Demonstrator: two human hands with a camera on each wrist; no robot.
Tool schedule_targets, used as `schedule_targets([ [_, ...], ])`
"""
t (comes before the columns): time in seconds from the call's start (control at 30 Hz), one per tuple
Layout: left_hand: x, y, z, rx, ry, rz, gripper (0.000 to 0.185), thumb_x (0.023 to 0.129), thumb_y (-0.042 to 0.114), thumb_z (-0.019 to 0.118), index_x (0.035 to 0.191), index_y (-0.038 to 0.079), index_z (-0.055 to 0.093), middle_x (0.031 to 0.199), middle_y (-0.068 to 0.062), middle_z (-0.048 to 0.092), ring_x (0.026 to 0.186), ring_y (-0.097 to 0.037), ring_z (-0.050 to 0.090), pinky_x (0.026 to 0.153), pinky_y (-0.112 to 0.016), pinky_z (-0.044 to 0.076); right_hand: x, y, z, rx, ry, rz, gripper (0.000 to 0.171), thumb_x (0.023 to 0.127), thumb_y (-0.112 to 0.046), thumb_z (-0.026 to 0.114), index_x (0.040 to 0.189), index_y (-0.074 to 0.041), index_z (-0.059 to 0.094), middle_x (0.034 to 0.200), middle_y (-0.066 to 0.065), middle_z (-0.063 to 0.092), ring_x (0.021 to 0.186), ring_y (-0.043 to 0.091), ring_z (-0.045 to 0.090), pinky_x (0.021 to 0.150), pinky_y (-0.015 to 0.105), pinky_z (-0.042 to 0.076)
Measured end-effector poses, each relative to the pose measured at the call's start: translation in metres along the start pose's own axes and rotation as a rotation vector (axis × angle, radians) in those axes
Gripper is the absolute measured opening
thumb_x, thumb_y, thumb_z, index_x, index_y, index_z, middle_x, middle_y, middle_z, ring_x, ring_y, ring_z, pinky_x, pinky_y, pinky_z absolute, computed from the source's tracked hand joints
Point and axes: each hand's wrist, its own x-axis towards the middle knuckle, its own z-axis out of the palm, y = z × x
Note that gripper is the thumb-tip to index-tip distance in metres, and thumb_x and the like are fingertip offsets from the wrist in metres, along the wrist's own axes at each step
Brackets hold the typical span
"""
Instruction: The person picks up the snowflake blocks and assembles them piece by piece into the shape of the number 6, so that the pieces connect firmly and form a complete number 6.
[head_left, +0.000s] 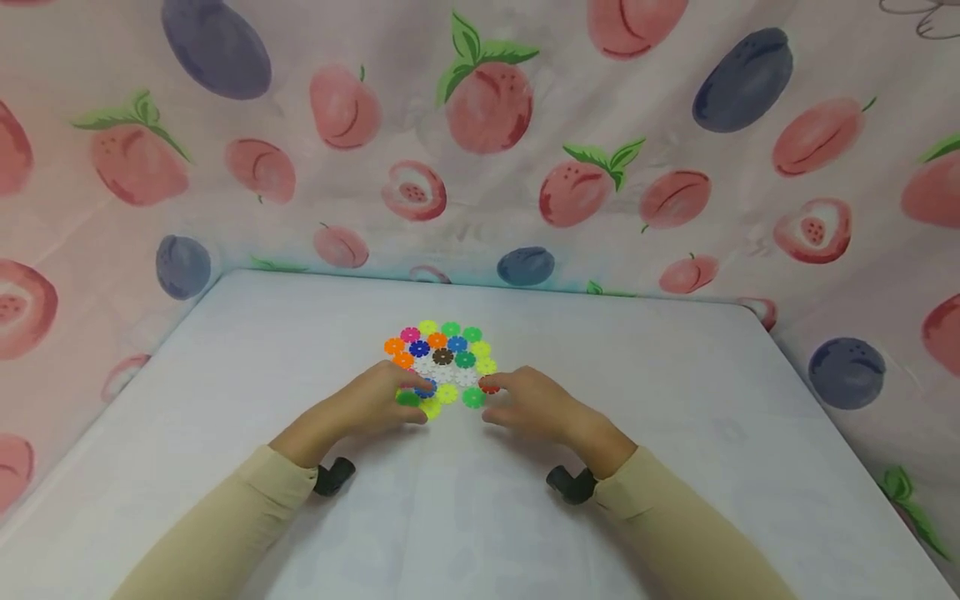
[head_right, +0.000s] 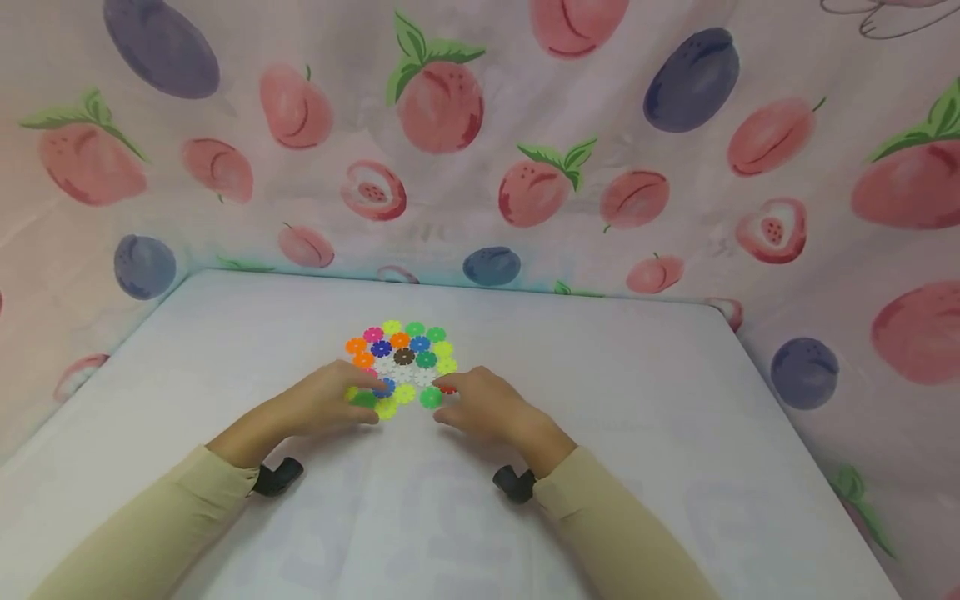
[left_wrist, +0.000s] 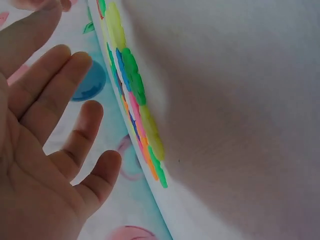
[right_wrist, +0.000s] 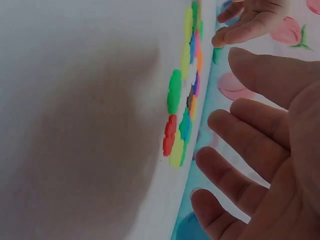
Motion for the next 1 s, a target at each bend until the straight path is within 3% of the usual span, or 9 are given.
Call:
schedule_targets([
  [0.1,0.002,-0.001,0.002,-0.003,-0.033,-0.015,0.036,0.086,0.024,0.081,0.119,0.013,0.075,0.119,0.0,0.07,0.117,-0.027,0.056,0.102,-0.048,0.044,0.006,0.0,0.003,-0.035,-0.046,-0.02,0.044,0.093,-0.025,0.072,0.133,-0.009,0.065,0.124,0.005,0.068,0.113,0.025,0.059,0.098,0.04,0.048],
  [0.33,0.003,0.0,0.006,0.0,-0.089,-0.059,0.036,0.087,0.025,0.08,0.121,0.016,0.074,0.119,0.004,0.069,0.117,-0.024,0.055,0.102,-0.049,0.044,0.009,-0.001,0.011,-0.078,-0.116,0.045,0.044,0.092,-0.029,0.072,0.133,-0.014,0.066,0.118,0.001,0.066,0.106,0.02,0.054,0.091,0.037,0.048],
  [0.7,0.001,0.002,0.003,-0.033,-0.102,-0.044,0.036,0.088,0.022,0.079,0.122,0.013,0.074,0.116,0.004,0.07,0.106,-0.018,0.059,0.093,-0.041,0.05,0.009,0.001,0.009,-0.051,-0.096,0.008,0.043,0.092,-0.025,0.072,0.133,-0.013,0.066,0.123,0.002,0.066,0.111,0.021,0.055,0.097,0.038,0.047],
  [1.0,0.001,0.004,0.005,-0.03,-0.099,-0.032,0.033,0.087,0.019,0.079,0.119,0.012,0.074,0.115,0.003,0.071,0.108,-0.019,0.06,0.099,-0.043,0.048,0.018,0.001,0.012,-0.057,-0.114,-0.011,0.044,0.092,-0.025,0.071,0.134,-0.015,0.064,0.114,-0.001,0.064,0.105,0.02,0.051,0.092,0.036,0.046],
])
